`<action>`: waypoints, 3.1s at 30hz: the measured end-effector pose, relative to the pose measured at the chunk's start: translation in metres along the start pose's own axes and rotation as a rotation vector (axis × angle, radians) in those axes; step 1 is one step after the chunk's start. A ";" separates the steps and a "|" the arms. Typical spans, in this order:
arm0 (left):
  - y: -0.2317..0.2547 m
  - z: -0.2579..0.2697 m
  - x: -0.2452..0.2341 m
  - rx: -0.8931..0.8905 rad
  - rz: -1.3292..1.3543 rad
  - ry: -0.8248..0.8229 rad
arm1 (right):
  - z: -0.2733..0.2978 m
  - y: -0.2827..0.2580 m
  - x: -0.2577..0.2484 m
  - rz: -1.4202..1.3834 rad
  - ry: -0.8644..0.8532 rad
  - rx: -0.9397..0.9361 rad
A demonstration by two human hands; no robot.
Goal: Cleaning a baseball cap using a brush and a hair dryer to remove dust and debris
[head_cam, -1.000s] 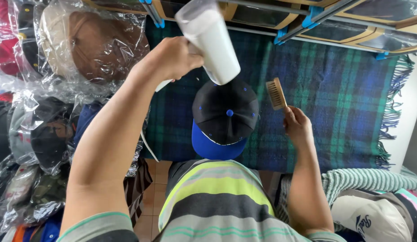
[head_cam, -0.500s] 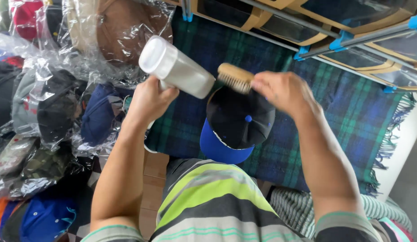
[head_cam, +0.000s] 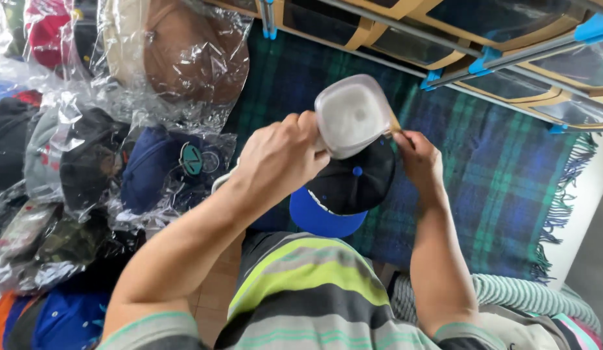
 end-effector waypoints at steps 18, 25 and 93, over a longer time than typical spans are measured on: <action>-0.004 -0.097 0.025 -0.139 0.049 -0.305 | 0.056 0.041 -0.018 -0.107 0.122 0.167; -0.137 -0.098 0.101 -0.558 0.446 -0.592 | 0.061 0.037 -0.042 -0.140 0.169 -0.022; -0.170 0.079 0.143 -0.778 1.009 -0.234 | 0.074 0.018 0.011 -0.503 0.316 0.147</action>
Point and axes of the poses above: each hand's wrist, its own z-axis away from the middle knuckle, its own x-axis out of the palm, y = z × x, the point moved 8 cm from there along -z, towards the middle knuckle, and after that the axes turned 11 degrees about -x, right-handed, at the moved point
